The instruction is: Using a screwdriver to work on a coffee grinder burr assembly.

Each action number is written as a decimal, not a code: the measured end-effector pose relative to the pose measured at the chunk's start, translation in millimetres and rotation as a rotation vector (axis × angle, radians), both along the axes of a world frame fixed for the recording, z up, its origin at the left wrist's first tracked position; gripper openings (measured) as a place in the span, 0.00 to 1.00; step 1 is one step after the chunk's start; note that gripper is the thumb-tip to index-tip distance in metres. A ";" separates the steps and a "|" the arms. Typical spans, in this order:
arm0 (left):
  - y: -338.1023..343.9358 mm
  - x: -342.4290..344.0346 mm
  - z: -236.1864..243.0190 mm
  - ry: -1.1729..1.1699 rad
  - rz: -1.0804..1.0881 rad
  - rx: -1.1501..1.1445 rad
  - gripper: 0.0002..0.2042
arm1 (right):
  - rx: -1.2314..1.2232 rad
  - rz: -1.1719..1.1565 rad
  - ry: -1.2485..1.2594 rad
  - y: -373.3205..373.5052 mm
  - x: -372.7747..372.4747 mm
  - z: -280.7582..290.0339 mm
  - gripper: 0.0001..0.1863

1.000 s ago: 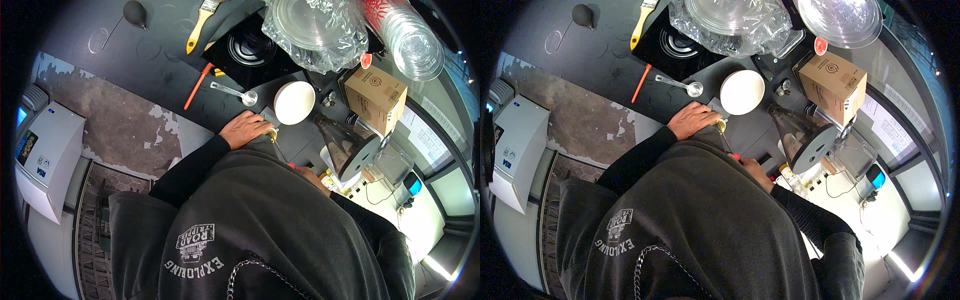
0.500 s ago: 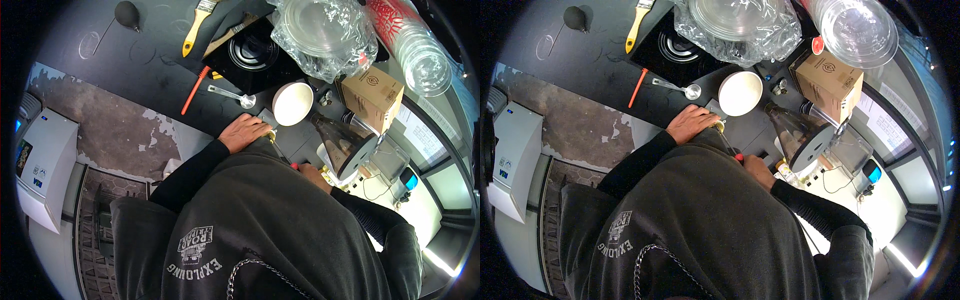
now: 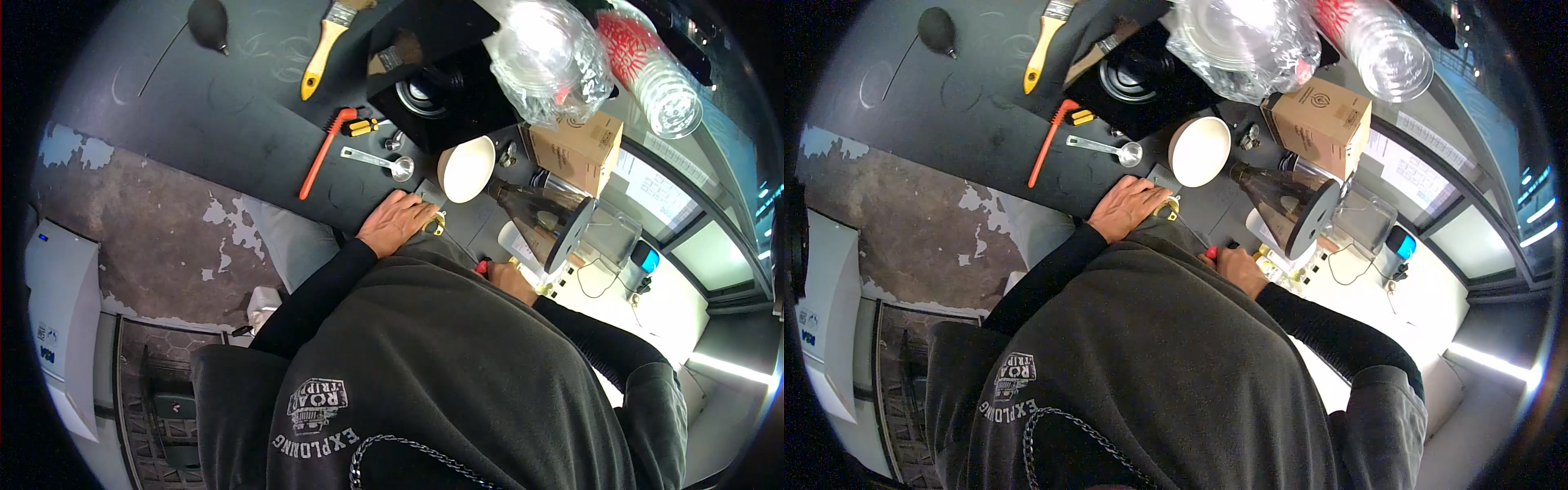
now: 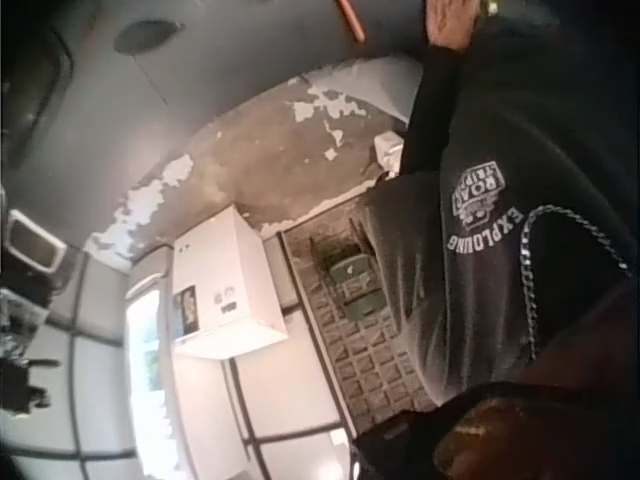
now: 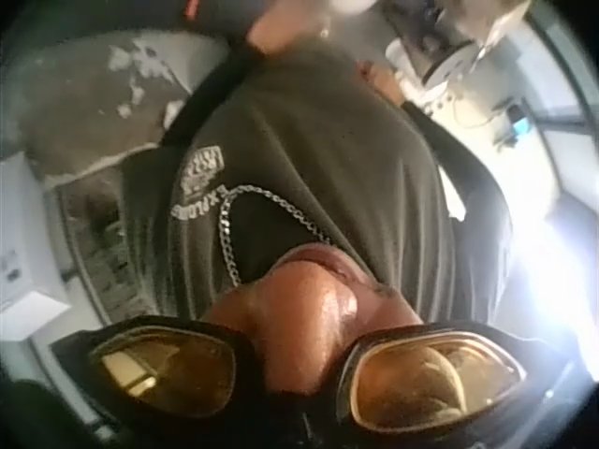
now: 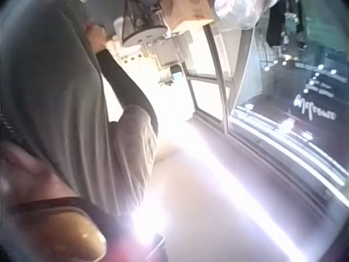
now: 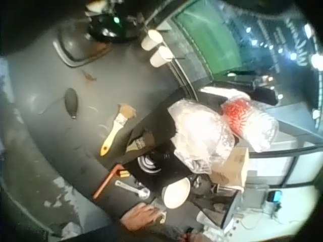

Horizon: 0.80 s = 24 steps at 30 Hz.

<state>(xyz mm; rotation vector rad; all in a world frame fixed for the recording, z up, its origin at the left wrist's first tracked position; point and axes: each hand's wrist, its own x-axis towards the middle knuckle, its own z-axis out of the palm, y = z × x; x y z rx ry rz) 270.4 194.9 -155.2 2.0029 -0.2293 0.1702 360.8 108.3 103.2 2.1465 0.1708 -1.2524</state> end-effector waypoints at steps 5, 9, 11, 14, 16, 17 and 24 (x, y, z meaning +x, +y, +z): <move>2.7 -6.0 4.4 -0.025 0.026 0.045 0.22 | 0.081 0.370 0.105 -13.6 14.4 4.5 0.21; 7.5 0.3 2.5 -0.136 0.123 0.070 0.21 | 0.089 0.424 0.012 -12.0 5.7 1.3 0.21; 10.9 -1.2 7.6 -0.058 -0.026 0.073 0.22 | 0.098 0.401 0.003 -5.6 -6.0 2.9 0.22; -3.4 -4.9 -2.7 -0.129 0.054 0.037 0.23 | 0.194 0.577 -0.008 -5.1 -13.5 4.7 0.23; -5.7 -3.1 -11.1 -0.144 0.061 0.117 0.26 | 0.270 0.665 -0.079 -3.2 -13.3 7.9 0.23; 2.1 -2.3 -0.8 -0.121 0.019 0.084 0.28 | 0.315 0.647 -0.076 -5.4 -8.6 12.8 0.23; 5.3 -2.6 1.0 -0.101 0.002 -0.002 0.39 | 0.412 0.479 -0.050 6.6 0.4 25.1 0.15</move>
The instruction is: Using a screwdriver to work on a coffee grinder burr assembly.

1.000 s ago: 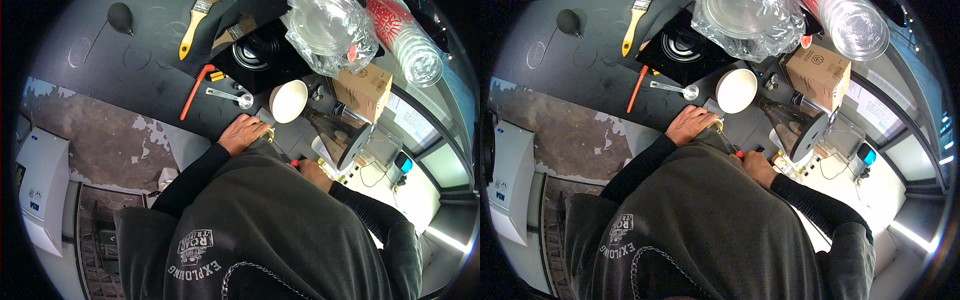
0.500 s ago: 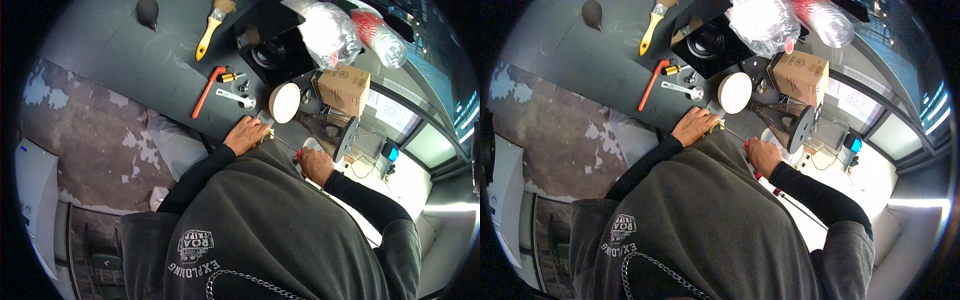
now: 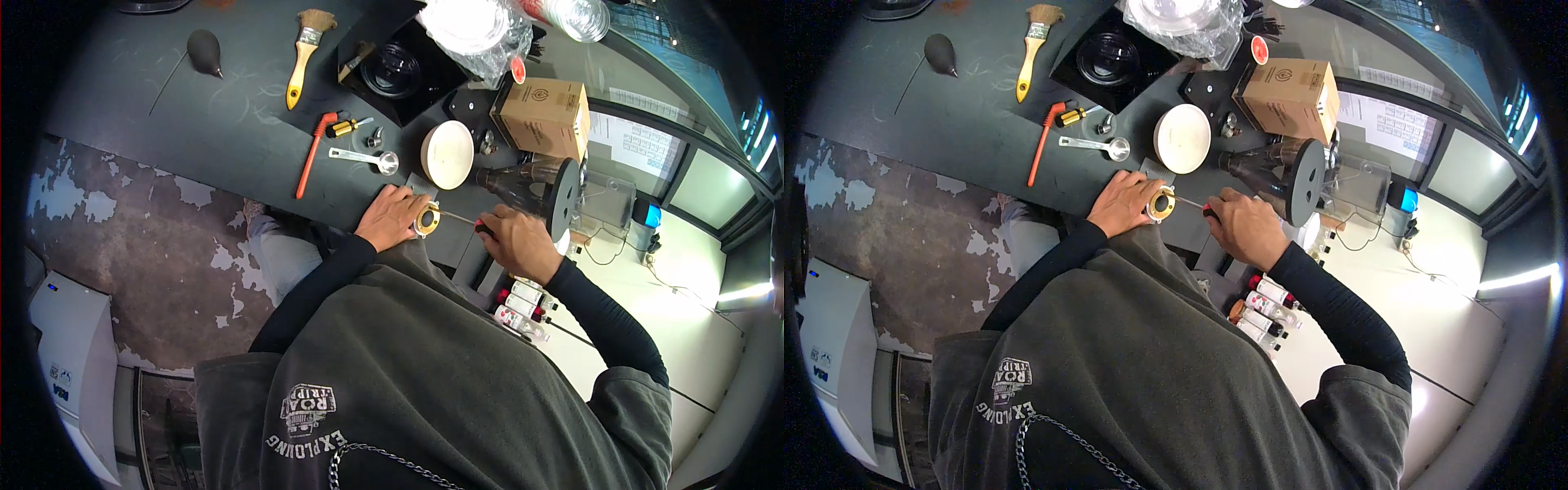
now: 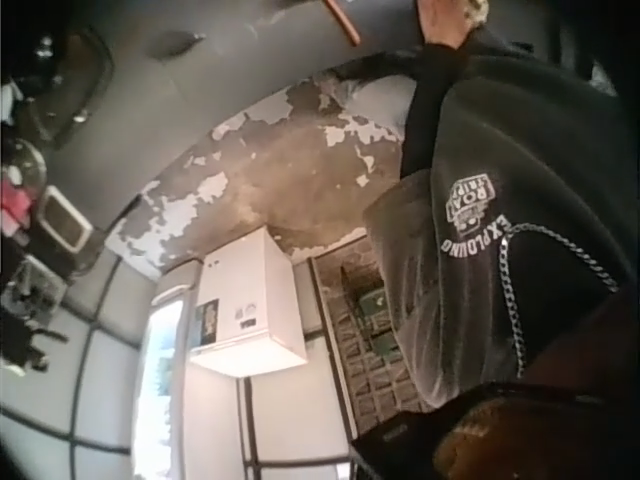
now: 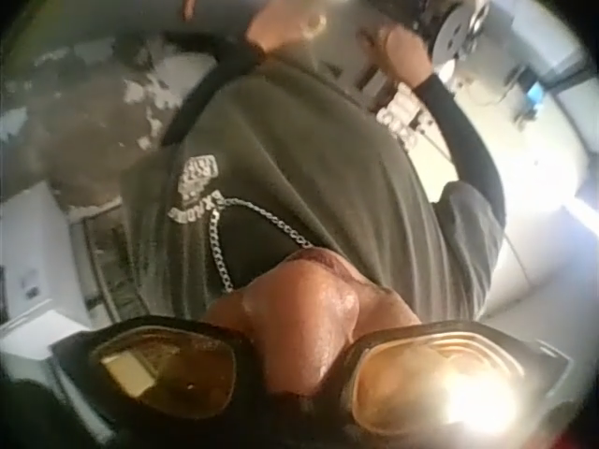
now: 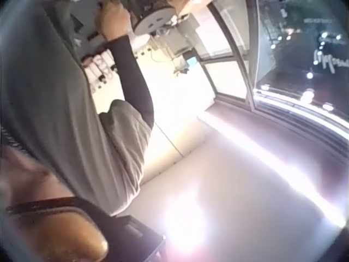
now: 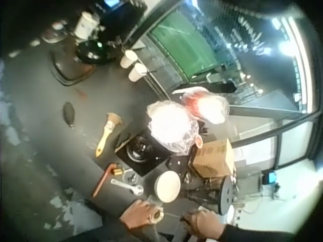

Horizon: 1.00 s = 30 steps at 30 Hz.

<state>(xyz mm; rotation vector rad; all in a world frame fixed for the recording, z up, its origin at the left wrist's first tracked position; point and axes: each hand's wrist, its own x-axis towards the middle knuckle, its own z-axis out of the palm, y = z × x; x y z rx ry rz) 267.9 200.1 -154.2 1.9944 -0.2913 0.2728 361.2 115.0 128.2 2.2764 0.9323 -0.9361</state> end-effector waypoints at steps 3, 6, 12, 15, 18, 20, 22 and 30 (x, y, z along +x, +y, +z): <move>2.1 0.2 2.9 0.015 -0.020 0.097 0.41 | 0.014 0.178 -0.047 -3.2 -5.4 -2.3 0.13; 3.4 -1.2 2.2 0.035 -0.066 0.085 0.41 | 0.028 0.428 -0.108 -12.2 -4.0 -3.3 0.15; 5.9 -0.3 4.4 0.026 -0.085 0.105 0.42 | 0.024 0.571 -0.152 -31.4 8.2 -1.6 0.22; 6.6 0.1 7.6 0.003 -0.080 0.080 0.41 | 0.266 0.318 -0.196 -48.3 16.3 -1.3 0.22; 13.3 -0.5 17.0 0.115 -0.103 0.049 0.41 | 0.172 -0.194 0.094 -57.5 25.9 2.8 0.21; 12.0 -1.1 16.3 0.095 -0.095 0.043 0.40 | 0.033 -1.353 0.388 -38.8 26.9 9.3 0.24; 12.6 0.1 14.4 0.076 -0.080 0.036 0.40 | 0.058 -1.521 0.414 -36.8 25.4 7.3 0.24; 6.1 2.3 13.2 0.097 -0.069 0.065 0.42 | -0.009 -1.956 0.553 -26.5 16.1 -2.9 0.19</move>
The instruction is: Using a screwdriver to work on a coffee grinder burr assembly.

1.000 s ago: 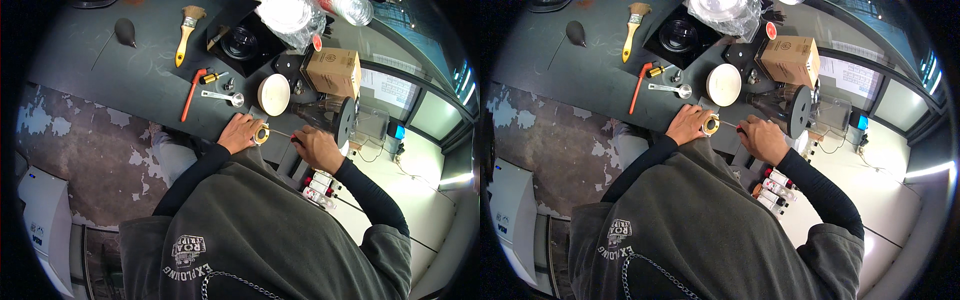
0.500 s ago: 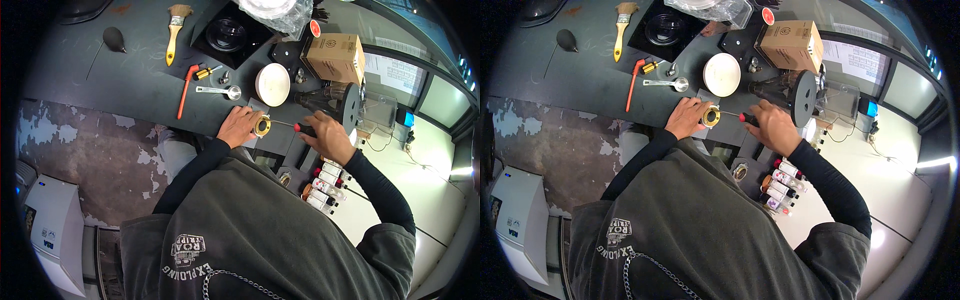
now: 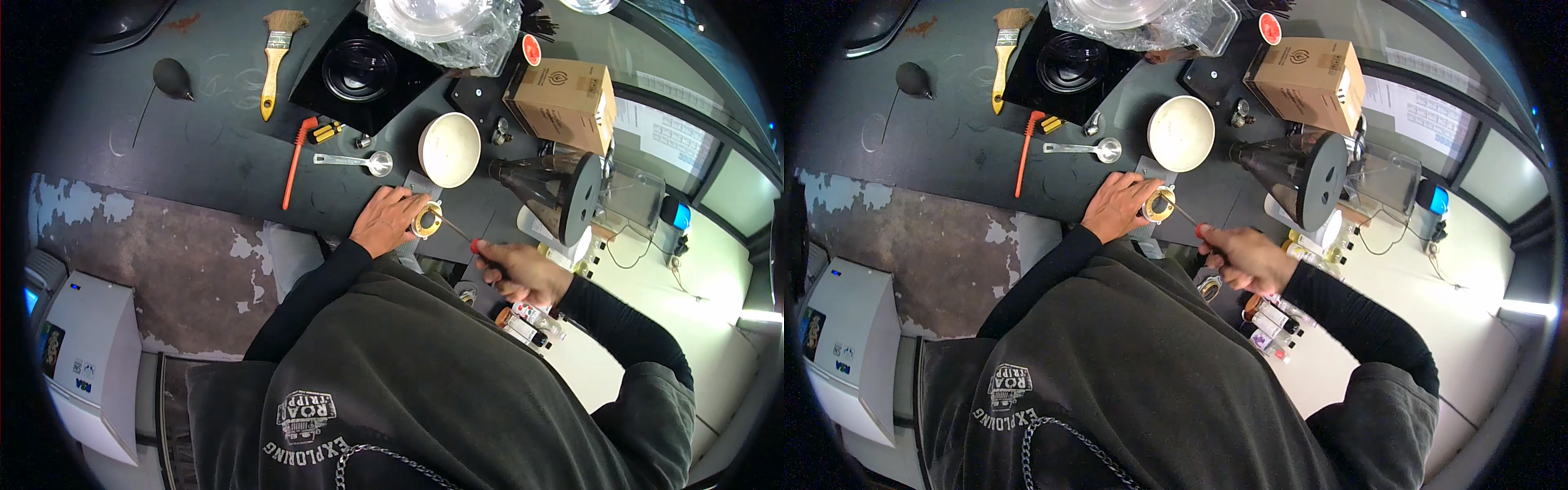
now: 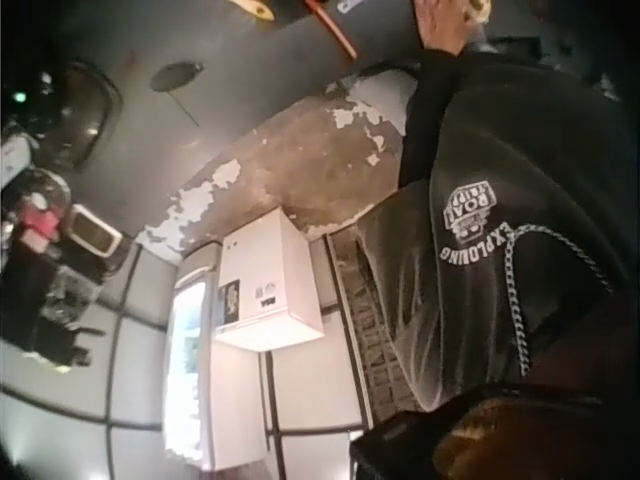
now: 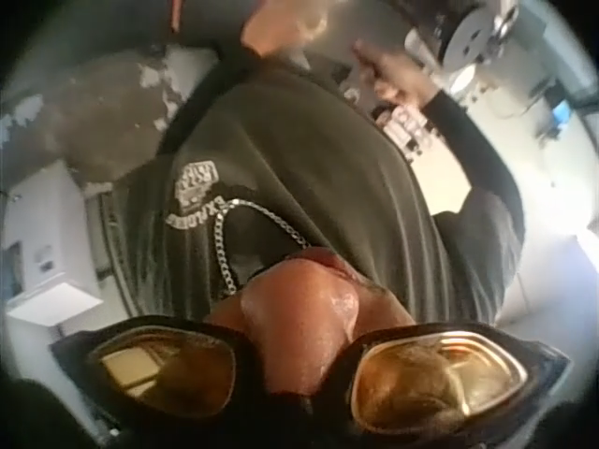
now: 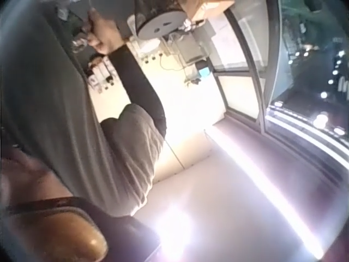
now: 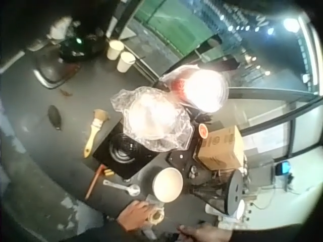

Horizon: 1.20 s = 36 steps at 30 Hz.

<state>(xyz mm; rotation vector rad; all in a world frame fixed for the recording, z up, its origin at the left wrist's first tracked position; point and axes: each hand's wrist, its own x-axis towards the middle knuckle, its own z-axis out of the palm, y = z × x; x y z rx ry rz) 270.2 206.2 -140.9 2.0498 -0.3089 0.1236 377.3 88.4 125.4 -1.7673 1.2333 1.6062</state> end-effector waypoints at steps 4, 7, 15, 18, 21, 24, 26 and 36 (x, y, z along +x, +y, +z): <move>-1.7 2.4 -1.7 0.048 0.009 -0.020 0.42 | -0.016 -0.027 0.003 -0.1 -0.5 -3.7 0.20; 2.3 5.0 2.3 0.122 -0.032 0.036 0.41 | -0.015 0.010 -0.013 -16.3 -3.8 -12.9 0.23; -3.6 0.0 1.1 0.136 -0.051 0.067 0.40 | 0.033 0.805 -0.033 2.4 20.5 -6.9 0.36; -3.8 1.7 1.1 0.165 -0.059 0.055 0.39 | 0.012 0.853 0.008 -4.1 28.0 -11.8 0.37; -2.8 4.3 0.2 0.158 -0.068 0.021 0.39 | 0.003 0.899 0.061 -8.5 34.6 -16.3 0.38; -1.9 5.1 2.0 0.162 -0.079 -0.022 0.39 | -0.050 0.949 0.035 -4.1 30.8 -16.6 0.38; -2.0 3.4 0.2 0.154 -0.071 -0.012 0.39 | -0.096 0.972 -0.013 2.5 26.8 -14.6 0.38; -6.2 4.5 -4.0 0.102 -0.011 -0.094 0.35 | -0.135 1.087 -0.080 7.4 15.2 -14.0 0.37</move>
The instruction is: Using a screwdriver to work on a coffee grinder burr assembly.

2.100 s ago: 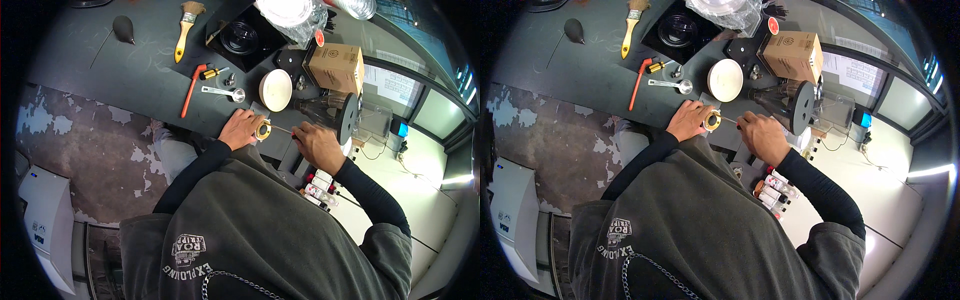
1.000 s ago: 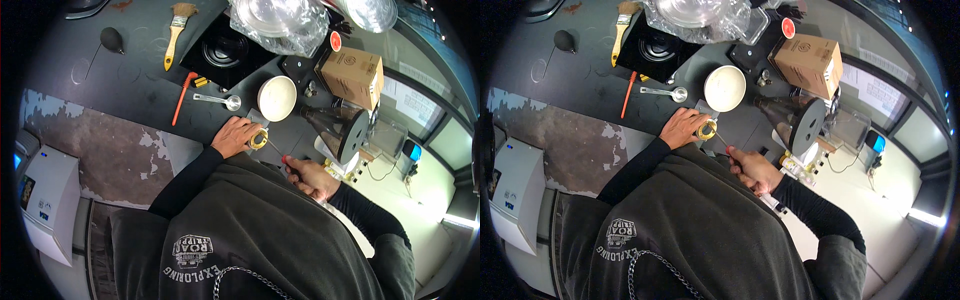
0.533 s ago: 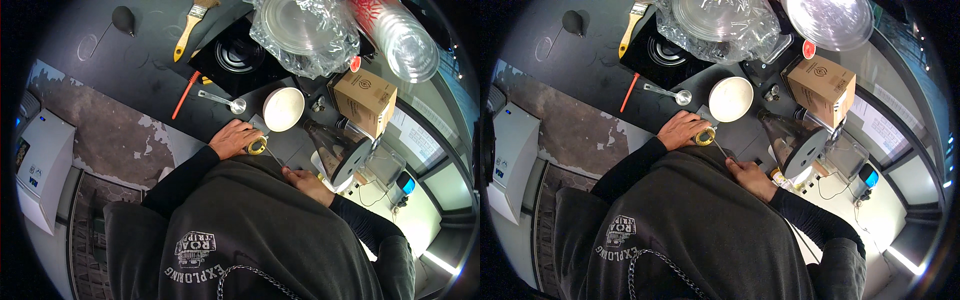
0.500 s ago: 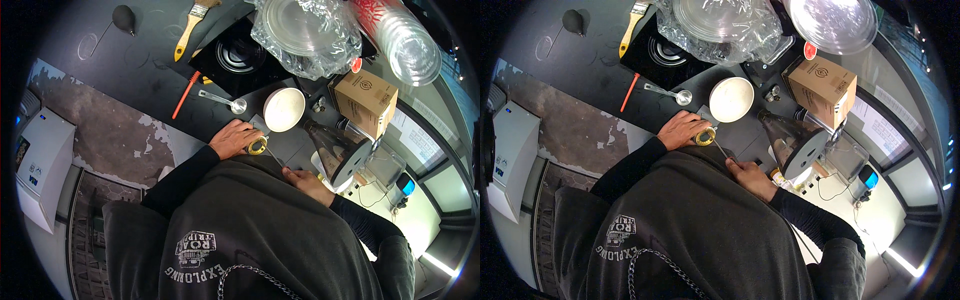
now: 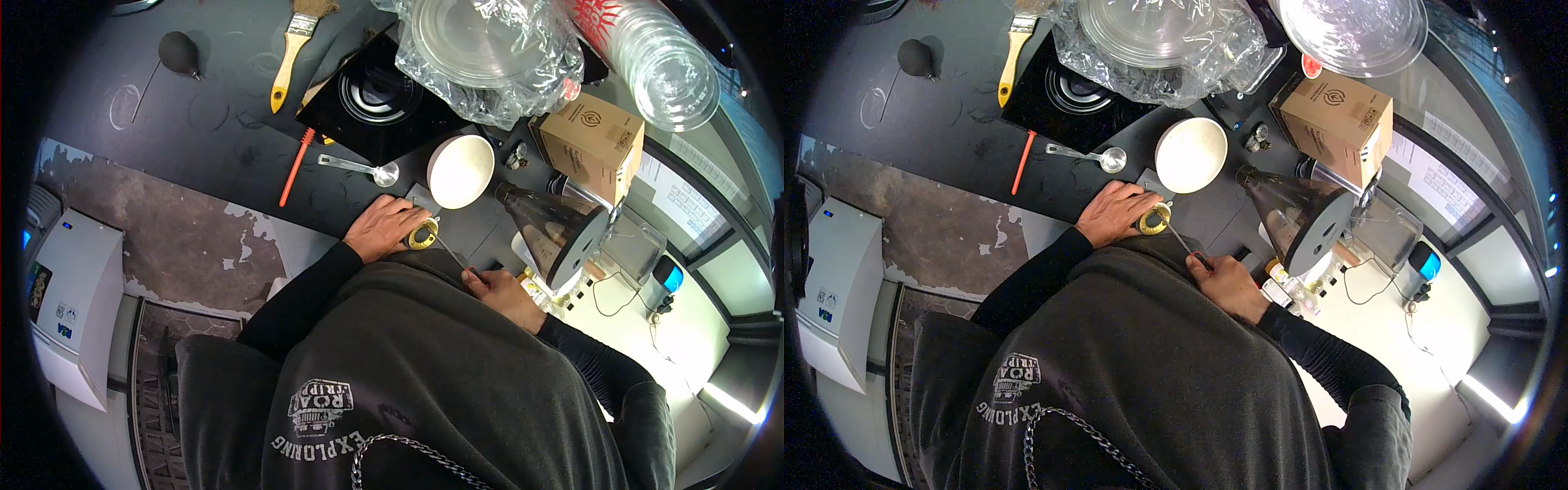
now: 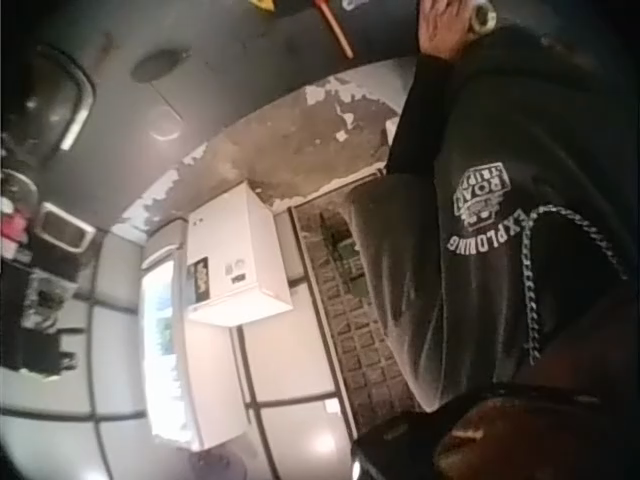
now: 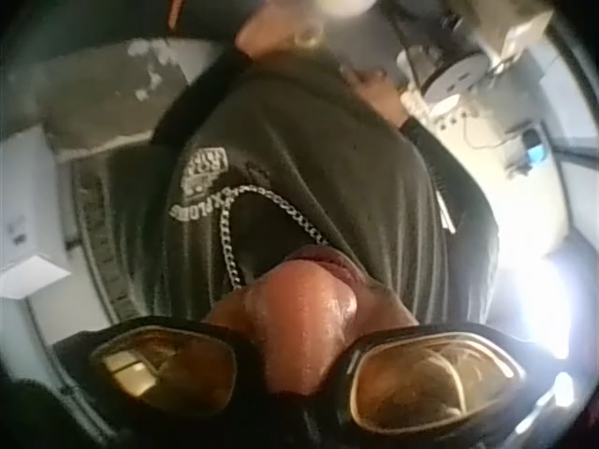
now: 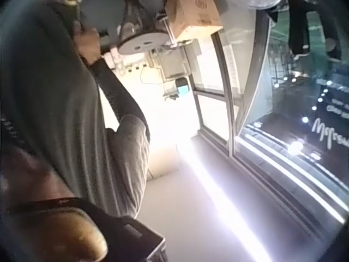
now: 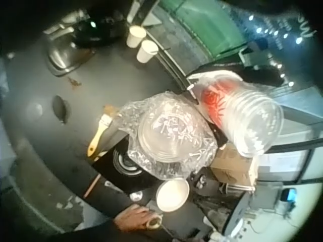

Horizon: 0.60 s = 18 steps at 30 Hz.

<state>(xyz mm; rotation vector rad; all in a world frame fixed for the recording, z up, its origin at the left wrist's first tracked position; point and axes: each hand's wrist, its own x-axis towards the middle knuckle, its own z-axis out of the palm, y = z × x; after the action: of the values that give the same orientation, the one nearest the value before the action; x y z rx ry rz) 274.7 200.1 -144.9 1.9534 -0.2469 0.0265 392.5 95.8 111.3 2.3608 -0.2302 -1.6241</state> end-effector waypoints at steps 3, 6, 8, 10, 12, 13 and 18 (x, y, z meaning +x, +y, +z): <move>4.2 -0.4 2.8 0.035 -0.048 0.076 0.37 | 0.010 -0.002 -0.012 -6.7 -3.6 -3.1 0.37; 5.5 -2.3 4.6 0.052 -0.060 0.067 0.38 | 0.031 0.010 -0.008 -9.0 -3.5 -3.2 0.36; 4.9 -1.9 3.8 0.038 -0.052 0.069 0.38 | 0.043 0.023 0.006 -6.1 -2.1 -3.8 0.36; 4.5 -1.9 3.3 0.025 -0.041 0.073 0.39 | -0.027 0.071 -0.001 0.4 -0.6 -3.8 0.35; 5.3 -2.0 4.6 0.065 -0.059 0.063 0.38 | -0.022 0.090 0.008 2.2 2.5 -4.7 0.35; 3.3 -4.3 2.7 0.068 -0.050 0.065 0.38 | -0.022 0.099 0.017 3.3 3.7 -5.2 0.35; 6.7 -0.9 3.0 0.044 -0.014 0.045 0.38 | -0.058 0.241 0.006 18.4 3.4 -1.6 0.35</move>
<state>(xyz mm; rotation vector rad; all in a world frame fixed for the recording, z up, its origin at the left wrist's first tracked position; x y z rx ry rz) 273.7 206.7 -141.9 1.9945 -0.2333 -0.0314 395.9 114.2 109.7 2.2411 0.0086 -1.4910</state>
